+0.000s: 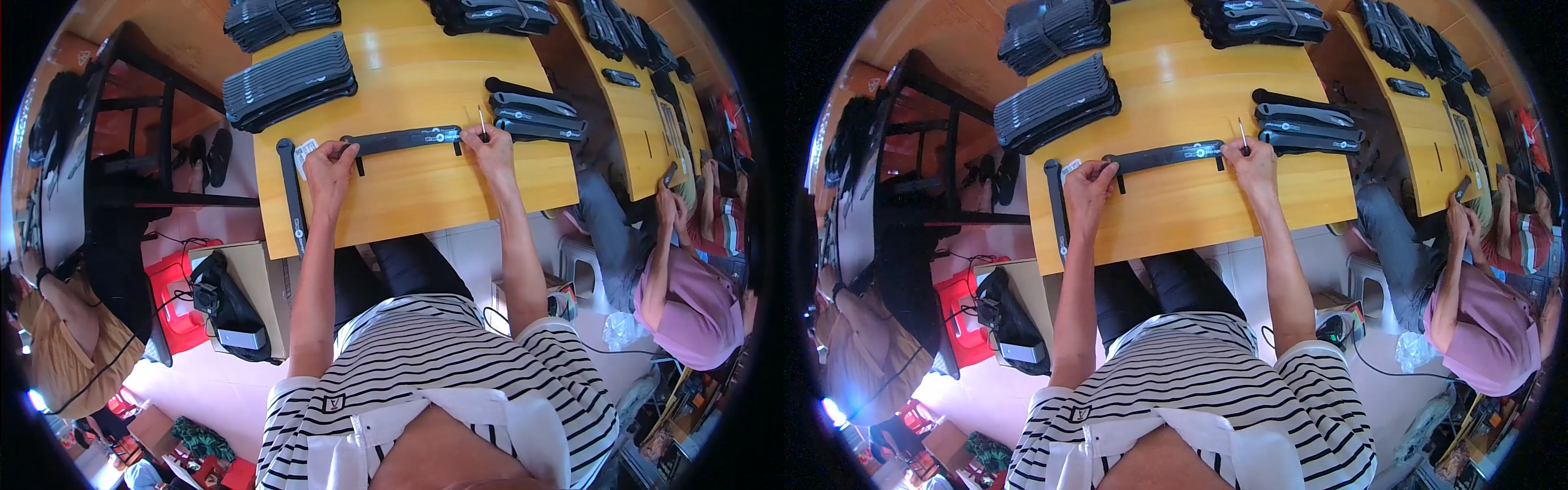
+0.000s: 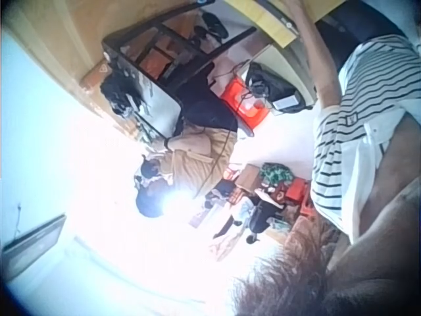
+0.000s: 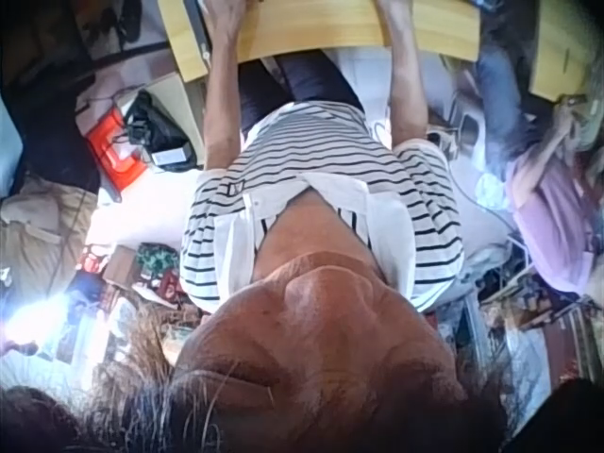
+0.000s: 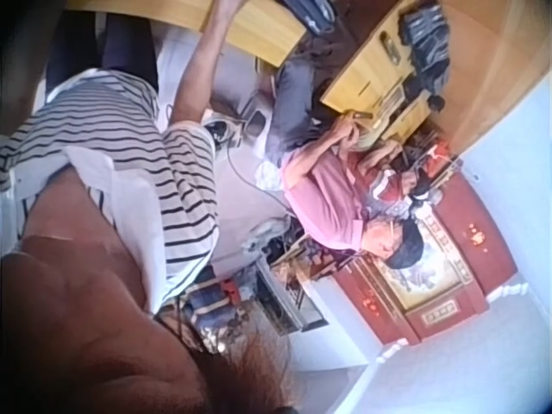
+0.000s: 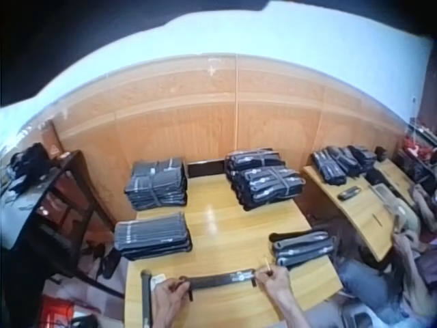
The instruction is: Assembling leather or synthetic straps by attaching hardware and folding edges at a workshop station.
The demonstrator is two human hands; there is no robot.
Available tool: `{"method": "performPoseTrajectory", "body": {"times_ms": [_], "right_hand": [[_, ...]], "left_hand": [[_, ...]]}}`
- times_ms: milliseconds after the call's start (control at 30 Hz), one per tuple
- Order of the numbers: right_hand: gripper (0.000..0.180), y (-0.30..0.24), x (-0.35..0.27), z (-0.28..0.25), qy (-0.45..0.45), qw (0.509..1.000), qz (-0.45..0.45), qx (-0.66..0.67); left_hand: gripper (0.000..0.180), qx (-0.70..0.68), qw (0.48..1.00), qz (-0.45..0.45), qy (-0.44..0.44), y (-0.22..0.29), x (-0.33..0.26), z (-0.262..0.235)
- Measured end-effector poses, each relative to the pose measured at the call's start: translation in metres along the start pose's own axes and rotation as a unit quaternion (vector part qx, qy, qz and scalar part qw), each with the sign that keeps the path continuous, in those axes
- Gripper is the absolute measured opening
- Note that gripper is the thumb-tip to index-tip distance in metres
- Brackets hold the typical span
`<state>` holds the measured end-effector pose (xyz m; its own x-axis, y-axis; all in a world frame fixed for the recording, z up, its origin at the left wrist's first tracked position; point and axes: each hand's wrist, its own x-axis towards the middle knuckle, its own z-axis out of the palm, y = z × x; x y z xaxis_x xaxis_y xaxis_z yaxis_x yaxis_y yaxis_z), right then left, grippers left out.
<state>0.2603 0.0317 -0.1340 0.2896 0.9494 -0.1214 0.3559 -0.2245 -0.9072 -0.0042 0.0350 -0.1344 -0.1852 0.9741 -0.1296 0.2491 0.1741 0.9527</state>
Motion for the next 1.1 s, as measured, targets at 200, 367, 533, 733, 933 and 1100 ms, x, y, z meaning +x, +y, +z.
{"method": "performPoseTrajectory", "body": {"times_ms": [200, 367, 533, 733, 933, 1100], "right_hand": [[0.014, 0.007, 0.006, 0.002, 0.005, 1.000, -0.006, 0.020], [0.014, 0.008, 0.008, 0.000, -0.002, 1.000, -0.014, 0.004], [0.015, -0.002, 0.004, 0.002, 0.005, 0.999, -0.030, -0.039], [0.016, -0.008, 0.001, 0.004, 0.034, 0.994, -0.037, -0.092], [0.016, -0.009, 0.001, 0.006, 0.047, 0.992, -0.035, -0.112], [0.016, -0.012, 0.001, 0.008, 0.058, 0.987, -0.059, -0.140]], "left_hand": [[0.023, 0.016, 1.000, -0.001, 0.014, 0.006, 0.001, 0.003], [0.023, 0.036, 0.999, 0.004, 0.022, 0.006, 0.001, 0.004], [0.021, 0.036, 0.999, -0.002, 0.018, 0.002, 0.002, 0.004], [0.022, 0.025, 0.999, -0.009, 0.034, 0.002, 0.002, 0.006], [0.022, 0.036, 0.999, -0.015, 0.033, 0.005, 0.003, 0.005], [0.023, 0.045, 0.998, -0.009, 0.038, 0.002, 0.005, 0.004]]}}
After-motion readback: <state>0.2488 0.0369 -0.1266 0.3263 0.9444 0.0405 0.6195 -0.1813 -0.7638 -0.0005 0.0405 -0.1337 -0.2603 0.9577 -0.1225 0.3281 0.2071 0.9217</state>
